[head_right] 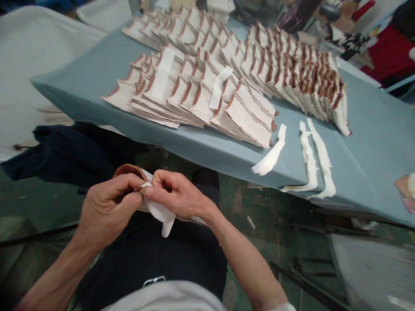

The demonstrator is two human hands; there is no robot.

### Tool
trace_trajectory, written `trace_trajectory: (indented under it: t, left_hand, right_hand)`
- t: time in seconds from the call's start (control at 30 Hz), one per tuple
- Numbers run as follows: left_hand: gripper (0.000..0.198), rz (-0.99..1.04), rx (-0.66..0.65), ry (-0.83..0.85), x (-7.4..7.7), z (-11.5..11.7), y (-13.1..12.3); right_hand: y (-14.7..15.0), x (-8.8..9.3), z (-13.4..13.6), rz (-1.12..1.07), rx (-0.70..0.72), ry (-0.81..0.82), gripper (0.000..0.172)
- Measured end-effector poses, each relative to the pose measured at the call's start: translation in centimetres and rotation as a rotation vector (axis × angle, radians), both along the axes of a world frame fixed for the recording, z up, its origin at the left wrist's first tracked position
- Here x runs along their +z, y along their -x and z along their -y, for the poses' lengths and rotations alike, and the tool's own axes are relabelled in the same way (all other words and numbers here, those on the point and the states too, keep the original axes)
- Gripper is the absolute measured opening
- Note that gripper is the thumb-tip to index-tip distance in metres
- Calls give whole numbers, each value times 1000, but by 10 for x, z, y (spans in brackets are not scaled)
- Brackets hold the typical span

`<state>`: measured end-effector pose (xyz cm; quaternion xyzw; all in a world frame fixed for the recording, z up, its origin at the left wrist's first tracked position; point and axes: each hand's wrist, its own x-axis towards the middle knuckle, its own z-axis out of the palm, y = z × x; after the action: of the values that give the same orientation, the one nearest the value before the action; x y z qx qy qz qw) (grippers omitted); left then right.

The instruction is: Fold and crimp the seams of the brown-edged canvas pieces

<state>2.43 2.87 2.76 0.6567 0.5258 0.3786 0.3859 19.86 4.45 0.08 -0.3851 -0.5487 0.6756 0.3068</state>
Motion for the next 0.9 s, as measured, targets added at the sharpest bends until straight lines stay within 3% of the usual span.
trace_trajectory:
  t: [0.33, 0.67, 0.9]
  left_hand:
    - [23, 77, -3, -73, 5, 0, -10]
    - [22, 85, -194, 29, 10, -16, -4]
    - [24, -32, -385, 210, 25, -33, 20]
  right_hand:
    - [13, -5, 15, 58, -181, -302, 49]
    - [18, -5, 17, 217, -371, -426, 46]
    - [-12, 8, 4, 277, -374, -479, 40]
